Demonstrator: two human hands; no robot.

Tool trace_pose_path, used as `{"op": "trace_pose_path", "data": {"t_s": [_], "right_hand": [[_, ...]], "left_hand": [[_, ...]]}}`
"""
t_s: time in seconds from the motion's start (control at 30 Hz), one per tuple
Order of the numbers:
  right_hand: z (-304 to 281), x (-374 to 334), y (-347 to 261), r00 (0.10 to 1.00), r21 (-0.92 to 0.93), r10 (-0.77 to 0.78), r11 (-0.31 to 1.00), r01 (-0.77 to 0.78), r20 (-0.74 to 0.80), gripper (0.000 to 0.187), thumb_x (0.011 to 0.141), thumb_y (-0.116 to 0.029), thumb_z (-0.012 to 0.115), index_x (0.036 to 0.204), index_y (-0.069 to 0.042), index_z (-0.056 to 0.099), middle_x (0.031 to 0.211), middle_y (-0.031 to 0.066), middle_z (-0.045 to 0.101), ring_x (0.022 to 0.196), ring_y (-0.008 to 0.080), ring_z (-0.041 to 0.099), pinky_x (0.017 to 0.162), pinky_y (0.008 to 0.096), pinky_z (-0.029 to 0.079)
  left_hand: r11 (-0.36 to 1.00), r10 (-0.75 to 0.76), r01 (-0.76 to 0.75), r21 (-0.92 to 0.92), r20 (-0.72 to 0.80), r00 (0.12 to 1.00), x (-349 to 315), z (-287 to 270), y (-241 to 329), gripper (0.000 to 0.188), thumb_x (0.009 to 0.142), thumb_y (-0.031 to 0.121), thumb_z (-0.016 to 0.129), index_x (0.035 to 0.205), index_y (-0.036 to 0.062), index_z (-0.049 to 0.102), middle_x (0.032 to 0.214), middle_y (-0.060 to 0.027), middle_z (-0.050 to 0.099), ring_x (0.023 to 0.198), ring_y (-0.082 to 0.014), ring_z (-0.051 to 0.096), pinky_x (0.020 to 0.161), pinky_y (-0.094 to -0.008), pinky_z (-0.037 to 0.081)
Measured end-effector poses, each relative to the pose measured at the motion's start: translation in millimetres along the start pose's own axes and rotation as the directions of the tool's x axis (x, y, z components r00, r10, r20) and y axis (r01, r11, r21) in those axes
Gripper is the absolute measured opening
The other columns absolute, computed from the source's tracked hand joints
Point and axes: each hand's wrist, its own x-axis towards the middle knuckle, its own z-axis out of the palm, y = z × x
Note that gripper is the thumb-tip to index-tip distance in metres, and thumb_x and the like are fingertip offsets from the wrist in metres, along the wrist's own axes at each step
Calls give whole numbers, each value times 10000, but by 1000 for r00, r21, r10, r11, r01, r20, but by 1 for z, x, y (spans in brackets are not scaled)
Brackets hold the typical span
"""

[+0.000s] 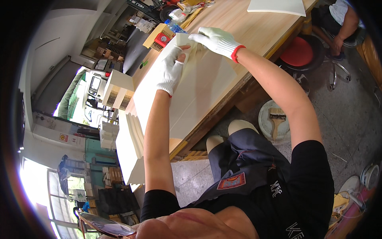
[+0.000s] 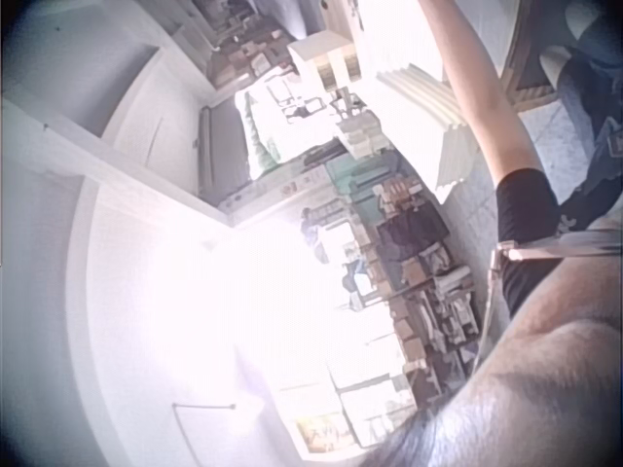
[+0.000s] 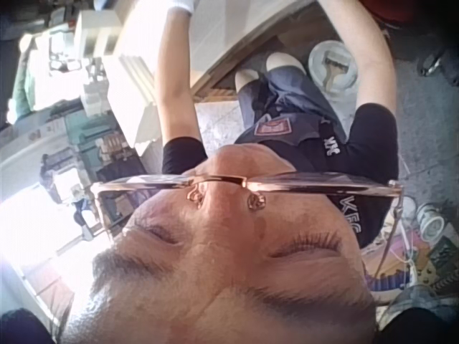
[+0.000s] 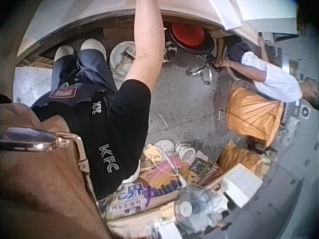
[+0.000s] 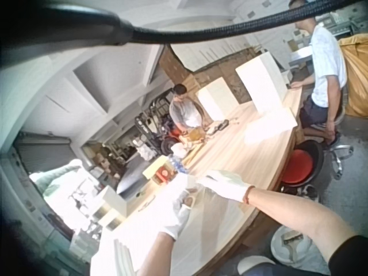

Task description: The person, wearing gloves, handles and organizes large stacks of white paper sheets on a wooden table, moving them one by one or in small batches.

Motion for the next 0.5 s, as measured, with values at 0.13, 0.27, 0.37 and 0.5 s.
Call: {"op": "trace_pose_path", "data": {"t_s": [0.13, 0.27, 0.37, 0.5], "right_hand": [[11, -4, 7, 993, 156, 44, 987, -27, -107, 541, 962, -626, 490, 903, -99, 597, 799, 114, 609, 789, 307, 600, 731, 417, 452], [13, -7, 9, 990, 152, 28, 988, -6, -141, 537, 965, -624, 489, 919, -100, 600, 796, 116, 604, 790, 310, 601, 729, 412, 454], [15, -8, 10, 983, 150, 8, 988, 20, -182, 544, 965, -628, 484, 922, -98, 596, 796, 120, 607, 799, 321, 604, 732, 423, 456], [15, -8, 11, 988, 134, 24, 991, -4, -152, 564, 962, -646, 473, 929, -97, 598, 809, 130, 620, 815, 345, 604, 739, 442, 456]], "left_hand": [[996, -77, 79, -36, 40, 996, 1, 2, 6, 257, 912, 168, 617, 1157, 146, 692, 972, -121, 690, 956, -264, 643, 879, -381, 495], [995, -73, 69, 75, 58, 996, 1, 0, 12, 312, 867, 210, 718, 1171, 147, 685, 1025, -114, 697, 960, -257, 640, 883, -380, 498], [982, -185, 179, 60, 105, 977, 3, -2, 19, 386, 832, 243, 774, 1192, 145, 678, 1060, -110, 697, 972, -258, 638, 888, -383, 498], [992, -107, 100, 80, 89, 990, 2, -1, 13, 366, 869, 247, 734, 1219, 156, 673, 1054, -112, 700, 974, -272, 642, 888, -383, 498]]}}
